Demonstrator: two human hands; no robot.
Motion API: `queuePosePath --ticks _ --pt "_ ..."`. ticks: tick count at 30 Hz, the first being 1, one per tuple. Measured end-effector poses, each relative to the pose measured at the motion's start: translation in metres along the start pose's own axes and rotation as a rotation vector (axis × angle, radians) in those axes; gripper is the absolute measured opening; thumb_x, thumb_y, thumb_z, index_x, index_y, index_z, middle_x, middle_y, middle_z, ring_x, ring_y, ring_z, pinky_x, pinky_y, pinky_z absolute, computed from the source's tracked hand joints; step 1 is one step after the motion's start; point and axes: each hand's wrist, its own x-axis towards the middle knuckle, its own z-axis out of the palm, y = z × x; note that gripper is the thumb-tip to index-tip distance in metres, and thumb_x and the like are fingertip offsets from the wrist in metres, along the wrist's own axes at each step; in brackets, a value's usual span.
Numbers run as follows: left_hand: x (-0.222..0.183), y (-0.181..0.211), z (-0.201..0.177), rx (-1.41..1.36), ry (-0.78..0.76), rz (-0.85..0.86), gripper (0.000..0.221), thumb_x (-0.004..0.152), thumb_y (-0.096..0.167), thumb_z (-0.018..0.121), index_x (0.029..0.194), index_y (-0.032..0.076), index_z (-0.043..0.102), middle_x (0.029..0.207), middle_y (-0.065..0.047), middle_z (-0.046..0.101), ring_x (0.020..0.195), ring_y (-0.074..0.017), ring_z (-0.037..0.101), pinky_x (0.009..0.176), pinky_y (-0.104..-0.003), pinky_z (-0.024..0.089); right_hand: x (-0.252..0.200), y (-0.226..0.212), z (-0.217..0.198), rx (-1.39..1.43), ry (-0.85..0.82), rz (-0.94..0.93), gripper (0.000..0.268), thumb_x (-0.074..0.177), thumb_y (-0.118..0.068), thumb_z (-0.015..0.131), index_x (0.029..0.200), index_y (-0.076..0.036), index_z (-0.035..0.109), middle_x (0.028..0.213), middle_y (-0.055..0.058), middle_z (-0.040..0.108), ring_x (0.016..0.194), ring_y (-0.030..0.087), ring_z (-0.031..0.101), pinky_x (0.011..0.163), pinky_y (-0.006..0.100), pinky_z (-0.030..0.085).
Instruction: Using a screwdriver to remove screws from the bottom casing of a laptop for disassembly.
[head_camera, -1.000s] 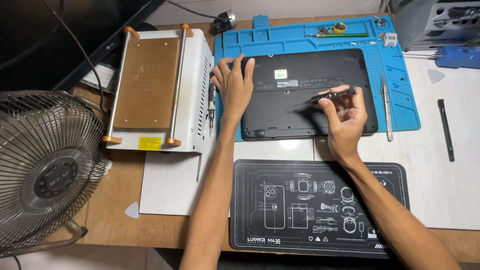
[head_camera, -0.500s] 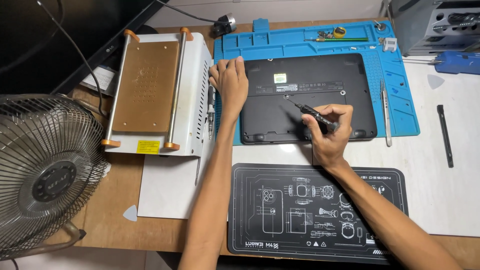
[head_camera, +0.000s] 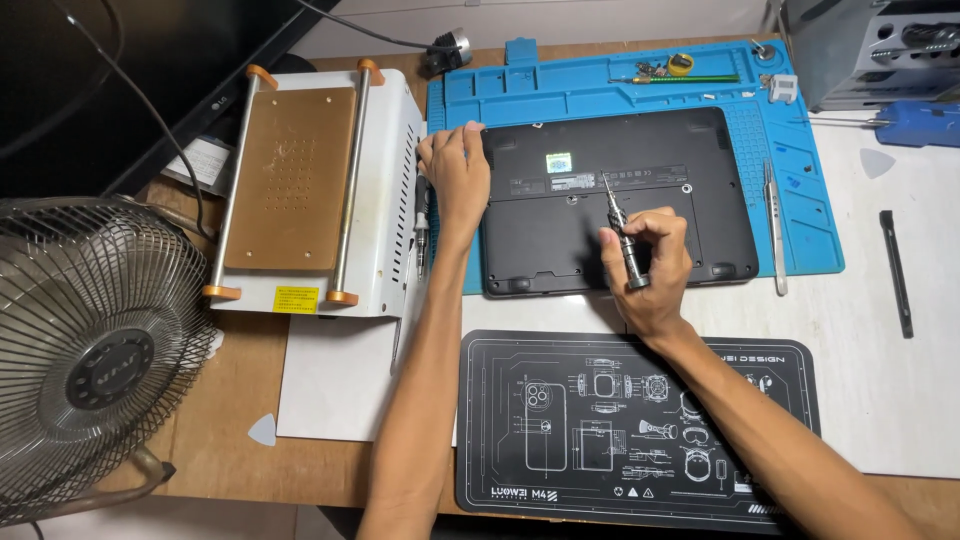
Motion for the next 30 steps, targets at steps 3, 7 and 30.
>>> queuePosePath --ticks 3,7,30 --pt "0.001 -0.006 0.003 -0.01 -0.013 -0.026 0.039 0.11 0.026 0.04 0.112 0.004 0.072 0.102 -0.012 0.056 0.119 -0.0289 0.037 0.104 -0.049 0.022 0.002 -0.004 -0.001 -0.02 -0.003 -0.013 0.022 0.105 -0.006 0.07 0.105 -0.003 0.049 0.089 0.008 0.056 0.075 0.023 0.067 0.062 0.03 0.054" --pt "-0.004 0.015 -0.008 -0.087 -0.008 -0.049 0.032 0.108 0.021 0.042 0.114 0.005 0.07 0.101 -0.012 0.055 0.119 -0.0304 0.037 0.105 -0.05 0.021 0.001 0.0 0.0 -0.046 0.006 -0.006 0.022 0.105 -0.008 0.071 0.105 -0.003 0.049 0.09 0.008 0.057 0.075 0.023 0.066 0.063 0.031 0.054" --pt "-0.007 0.055 -0.036 -0.882 -0.03 -0.077 0.036 0.096 0.027 0.069 0.123 0.003 0.069 0.13 -0.014 0.069 0.132 -0.0241 0.058 0.117 -0.036 0.043 -0.014 -0.074 0.012 0.146 -0.354 -0.859 0.016 0.101 0.002 0.065 0.117 -0.002 0.064 0.094 0.014 0.059 0.062 0.022 0.052 0.055 0.033 0.044"
